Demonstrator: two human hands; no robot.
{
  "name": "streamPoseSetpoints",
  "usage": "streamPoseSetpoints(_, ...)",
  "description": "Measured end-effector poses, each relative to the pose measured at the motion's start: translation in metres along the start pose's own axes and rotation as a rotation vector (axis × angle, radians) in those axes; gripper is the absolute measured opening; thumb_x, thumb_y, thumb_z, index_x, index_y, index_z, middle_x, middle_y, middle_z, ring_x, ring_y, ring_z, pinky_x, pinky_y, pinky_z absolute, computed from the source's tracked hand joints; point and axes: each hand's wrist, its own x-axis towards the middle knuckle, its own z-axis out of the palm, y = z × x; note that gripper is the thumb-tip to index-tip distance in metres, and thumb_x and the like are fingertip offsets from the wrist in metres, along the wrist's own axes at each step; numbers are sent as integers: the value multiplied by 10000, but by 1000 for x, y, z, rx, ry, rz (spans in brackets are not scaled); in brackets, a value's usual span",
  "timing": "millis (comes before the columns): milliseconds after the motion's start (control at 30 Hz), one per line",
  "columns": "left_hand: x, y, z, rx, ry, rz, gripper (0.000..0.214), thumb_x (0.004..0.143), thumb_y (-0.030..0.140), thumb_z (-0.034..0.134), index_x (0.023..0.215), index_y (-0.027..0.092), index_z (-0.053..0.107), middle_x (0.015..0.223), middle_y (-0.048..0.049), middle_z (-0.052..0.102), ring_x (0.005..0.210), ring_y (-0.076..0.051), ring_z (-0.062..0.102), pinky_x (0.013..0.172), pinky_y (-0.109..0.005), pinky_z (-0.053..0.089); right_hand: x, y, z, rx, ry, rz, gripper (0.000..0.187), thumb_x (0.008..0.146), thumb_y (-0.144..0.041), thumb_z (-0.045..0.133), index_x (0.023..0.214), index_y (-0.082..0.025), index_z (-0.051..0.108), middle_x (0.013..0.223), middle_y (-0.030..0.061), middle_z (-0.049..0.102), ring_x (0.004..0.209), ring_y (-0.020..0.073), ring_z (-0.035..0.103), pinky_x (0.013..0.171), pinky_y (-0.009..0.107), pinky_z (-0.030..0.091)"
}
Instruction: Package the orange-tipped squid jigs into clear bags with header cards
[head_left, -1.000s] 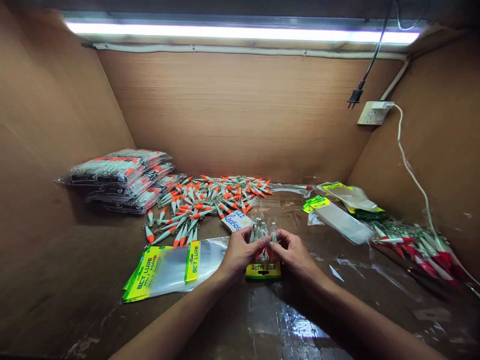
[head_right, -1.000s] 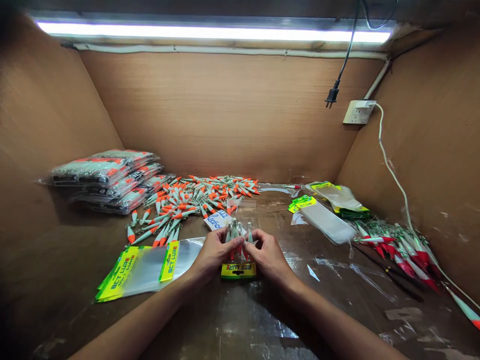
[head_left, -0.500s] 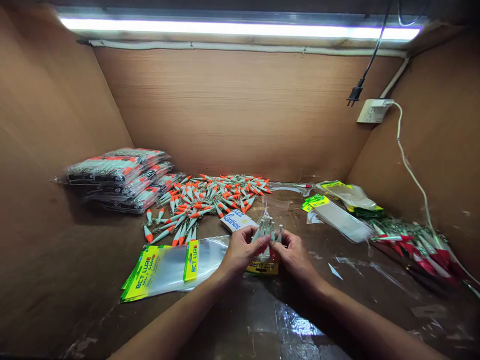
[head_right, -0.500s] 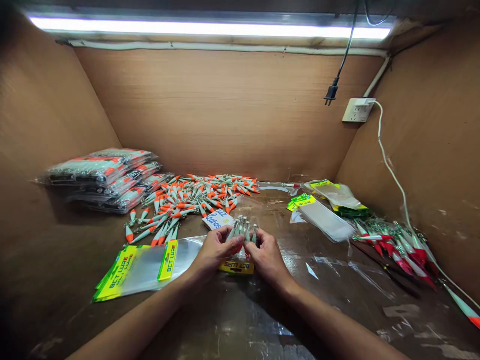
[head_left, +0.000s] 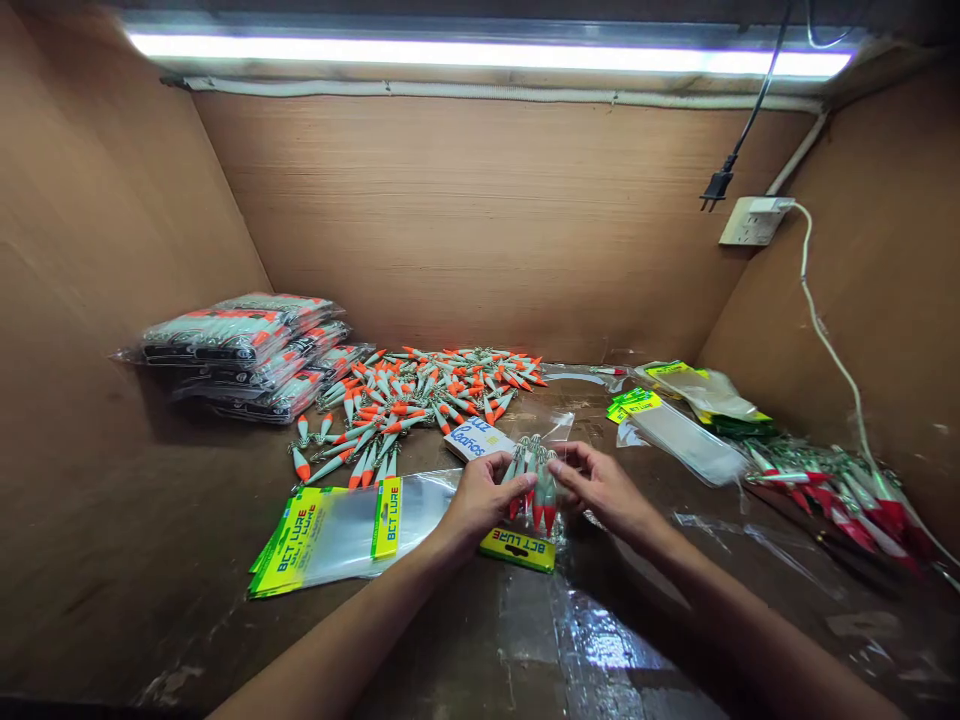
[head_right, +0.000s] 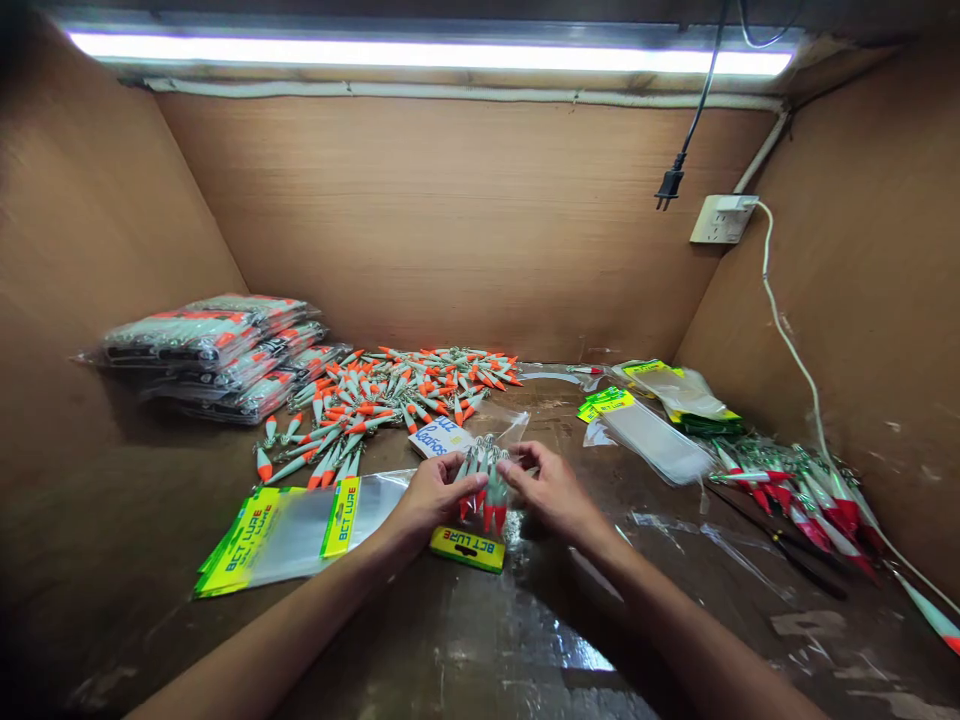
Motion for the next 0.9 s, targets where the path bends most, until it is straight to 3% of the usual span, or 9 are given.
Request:
streamPoseSetpoints(100, -1, 1, 1, -8, -17, -31, 350, 687, 388, 808, 891, 122, 707, 796, -47, 714, 622, -143, 608, 559, -220, 429, 1, -13, -25, -131, 233, -120, 422, 880, -485, 623, 1175, -184, 615, 965, 70, 665, 757, 183, 592, 646, 283, 478)
streamPoseSetpoints(200, -4, 4, 3, 27, -31, -9, 350, 712, 393, 782, 921, 122, 712, 792, -38, 699, 621, -132, 584, 574, -218, 416, -8, -28, -34, -190, 313, -288, 294, 923, -391, 581, 1159, -222, 626, 1004, 68, 646, 768, 180, 582, 683, 293, 472)
streamPoseSetpoints(300, -7, 8, 3, 155, -49, -12, 328, 728, 420, 765, 827, 114, 699, 659, 0, 626, 536, -101, 497, 527, -209, 356, -18, -36, -30, -267, 219, -472, 222, 928, -278, 553, 1121, -250, 659, 1112, 78, 631, 810, 187, 590, 726, 314, 474)
streamPoseSetpoints(367, -9, 10, 2, 222, -69, -11, 329, 721, 431, 766, 736, 118, 669, 591, 23, 566, 502, -87, 443, 502, -206, 317, -21, -37, -27, -299, 120, -517, 254, 923, -222, 534, 1145, -256, 652, 1073, 71, 647, 813, 190, 597, 736, 321, 478)
streamPoseSetpoints(467, -9, 16, -1, 259, -94, 3, 356, 720, 450, 763, 669, 124, 631, 557, 35, 520, 487, -76, 401, 483, -203, 275, -19, -36, -26, -319, -2, -484, 278, 922, -187, 516, 1167, -239, 637, 945, 56, 665, 804, 189, 607, 741, 318, 487)
streamPoseSetpoints(567, -10, 22, -5, 252, -121, -20, 373, 722, 471, 758, 679, 125, 627, 545, 42, 493, 467, -67, 374, 461, -200, 234, -16, -36, -29, -369, -103, -493, 264, 905, -189, 540, 1135, -226, 666, 983, 71, 648, 878, 198, 612, 748, 309, 491)
streamPoseSetpoints(700, -12, 26, -9, 241, -177, -55, 386, 706, 490, 767, 746, 121, 662, 566, 32, 526, 460, -71, 389, 451, -199, 243, -13, -34, -30, -394, -159, -495, 196, 895, -194, 560, 1020, -224, 707, 1072, 85, 630, 853, 179, 608, 684, 282, 485)
streamPoseSetpoints(900, -10, 21, -14, 251, -211, -97, 427, 676, 525, 783, 767, 118, 695, 544, 38, 519, 455, -75, 381, 453, -208, 228, -11, -37, -36, -338, -231, -491, 168, 913, -233, 564, 871, -219, 727, 998, 72, 671, 777, 160, 614, 673, 279, 490)
